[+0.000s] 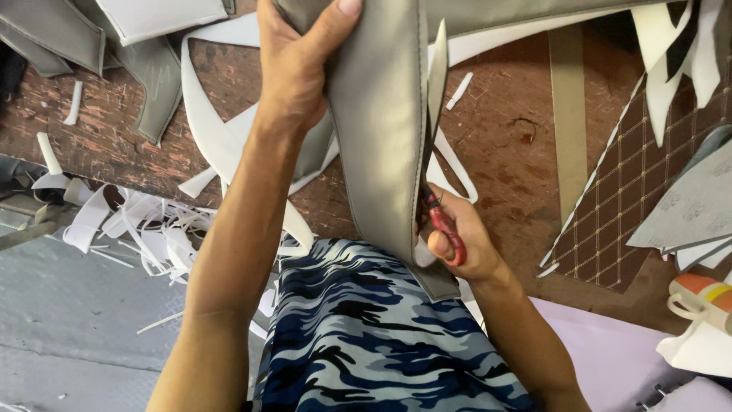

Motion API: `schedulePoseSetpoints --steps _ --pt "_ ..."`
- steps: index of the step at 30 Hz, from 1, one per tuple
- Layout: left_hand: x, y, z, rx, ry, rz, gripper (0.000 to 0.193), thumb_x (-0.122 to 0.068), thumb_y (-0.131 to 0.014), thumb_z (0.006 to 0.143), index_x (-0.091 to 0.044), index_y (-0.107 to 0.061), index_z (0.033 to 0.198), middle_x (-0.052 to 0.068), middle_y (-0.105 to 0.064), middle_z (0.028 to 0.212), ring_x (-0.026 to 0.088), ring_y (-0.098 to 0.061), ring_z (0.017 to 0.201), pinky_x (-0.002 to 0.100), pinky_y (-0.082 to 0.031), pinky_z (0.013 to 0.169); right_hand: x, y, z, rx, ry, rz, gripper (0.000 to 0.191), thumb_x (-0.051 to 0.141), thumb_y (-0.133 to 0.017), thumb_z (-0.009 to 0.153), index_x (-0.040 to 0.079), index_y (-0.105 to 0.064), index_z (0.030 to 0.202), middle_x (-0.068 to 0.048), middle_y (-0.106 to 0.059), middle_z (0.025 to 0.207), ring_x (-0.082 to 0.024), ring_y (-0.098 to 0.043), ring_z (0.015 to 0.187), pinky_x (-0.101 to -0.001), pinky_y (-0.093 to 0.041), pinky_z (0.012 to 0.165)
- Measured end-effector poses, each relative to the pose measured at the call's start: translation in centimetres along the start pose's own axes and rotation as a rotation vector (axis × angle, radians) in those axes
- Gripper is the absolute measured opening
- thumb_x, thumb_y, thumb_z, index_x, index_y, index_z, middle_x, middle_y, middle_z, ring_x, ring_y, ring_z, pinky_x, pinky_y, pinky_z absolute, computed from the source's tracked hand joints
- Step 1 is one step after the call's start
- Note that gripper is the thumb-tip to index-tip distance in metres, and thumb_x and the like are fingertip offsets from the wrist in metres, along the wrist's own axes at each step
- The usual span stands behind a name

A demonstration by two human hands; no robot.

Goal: The person holds padded fabric panels over a cluttered work table and uses red-handled scissors to trim excess white foam and fabric from the curved edges of each panel, turning the pieces as they cut and setting trimmed pieces aside.

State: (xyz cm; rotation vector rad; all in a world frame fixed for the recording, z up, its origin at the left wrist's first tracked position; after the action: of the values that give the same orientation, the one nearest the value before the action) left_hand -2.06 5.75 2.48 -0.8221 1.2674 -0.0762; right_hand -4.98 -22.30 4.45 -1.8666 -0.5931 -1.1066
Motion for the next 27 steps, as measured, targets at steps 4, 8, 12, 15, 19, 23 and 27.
schedulePoseSetpoints --steps 4,8,12,15,19,23,27 --pt "0.0 -1.0 -1.1 0.033 0.008 -0.029 0.051 -0.013 -0.084 0.099 -0.002 -0.047 0.133 0.015 -0.066 0.120 0.023 -0.072 0.101 0.041 -0.066 0.090 -0.2 0.5 0.2 -0.060 -0.011 0.083 0.087 0.059 -0.089 0.080 -0.008 -0.058 0.127 -0.005 -0.063 0.096 -0.013 -0.061 0.085 -0.0259 -0.049 0.077" --pt "-0.1 -1.4 -1.3 0.085 0.039 -0.014 0.050 -0.013 -0.083 0.100 -0.002 -0.048 0.134 0.016 -0.067 0.118 0.025 -0.073 0.100 0.042 -0.066 0.090 -0.7 1.1 0.0 -0.121 -0.119 0.061 0.088 0.054 -0.091 0.075 -0.011 -0.059 0.125 -0.006 -0.059 0.083 -0.012 -0.054 0.070 -0.0256 -0.044 0.062" --pt "0.3 -1.6 -1.7 0.140 0.127 -0.039 0.055 -0.013 -0.084 0.097 -0.001 -0.048 0.137 0.017 -0.067 0.120 0.025 -0.072 0.102 0.043 -0.066 0.092 0.1 0.9 0.2 0.010 -0.012 0.135 0.078 0.047 -0.086 0.085 -0.009 -0.053 0.126 -0.007 -0.059 0.087 -0.012 -0.054 0.073 -0.0258 -0.045 0.066" --pt "0.7 -1.9 -2.3 0.173 0.154 -0.001 0.060 -0.016 -0.085 0.095 -0.003 -0.047 0.140 0.016 -0.068 0.124 0.026 -0.074 0.109 0.044 -0.067 0.098 0.8 0.6 0.1 0.059 0.024 0.248 0.081 0.049 -0.082 0.091 -0.010 -0.050 0.135 -0.007 -0.058 0.091 -0.013 -0.054 0.078 -0.0257 -0.045 0.070" --pt "1.0 -2.0 -2.1 0.104 0.162 0.036 0.059 -0.016 -0.084 0.093 -0.001 -0.049 0.138 0.018 -0.069 0.120 0.028 -0.075 0.106 0.047 -0.068 0.096 0.9 0.0 0.2 0.019 0.017 0.346 0.086 0.051 -0.082 0.089 -0.009 -0.046 0.141 -0.008 -0.057 0.092 -0.014 -0.053 0.082 -0.0285 -0.045 0.072" --pt "0.7 -1.7 -1.9 0.112 0.127 -0.017 0.059 -0.016 -0.084 0.095 -0.001 -0.048 0.138 0.016 -0.069 0.120 0.027 -0.073 0.107 0.045 -0.066 0.097 0.9 -0.3 0.1 0.039 0.022 0.337 0.083 0.052 -0.080 0.090 -0.007 -0.048 0.139 -0.008 -0.056 0.094 -0.014 -0.051 0.083 -0.0281 -0.043 0.074" --pt "0.7 -1.8 -2.9 0.186 0.162 0.098 0.060 -0.015 -0.084 0.097 0.000 -0.048 0.143 0.013 -0.067 0.124 0.021 -0.069 0.113 0.038 -0.060 0.103 1.0 0.5 0.4 0.016 0.048 0.324 0.077 0.052 -0.081 0.089 -0.005 -0.051 0.131 -0.007 -0.056 0.091 -0.014 -0.051 0.080 -0.0279 -0.043 0.073"
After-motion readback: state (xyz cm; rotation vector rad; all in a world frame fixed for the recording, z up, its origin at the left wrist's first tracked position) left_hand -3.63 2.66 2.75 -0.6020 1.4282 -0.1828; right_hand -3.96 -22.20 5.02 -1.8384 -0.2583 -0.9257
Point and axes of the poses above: each hand's wrist, its own z-axis towards the middle knuckle, its own y-axis out of the back of the hand, x = y × z, the point moved 3 cm from there along z, towards the middle knuckle
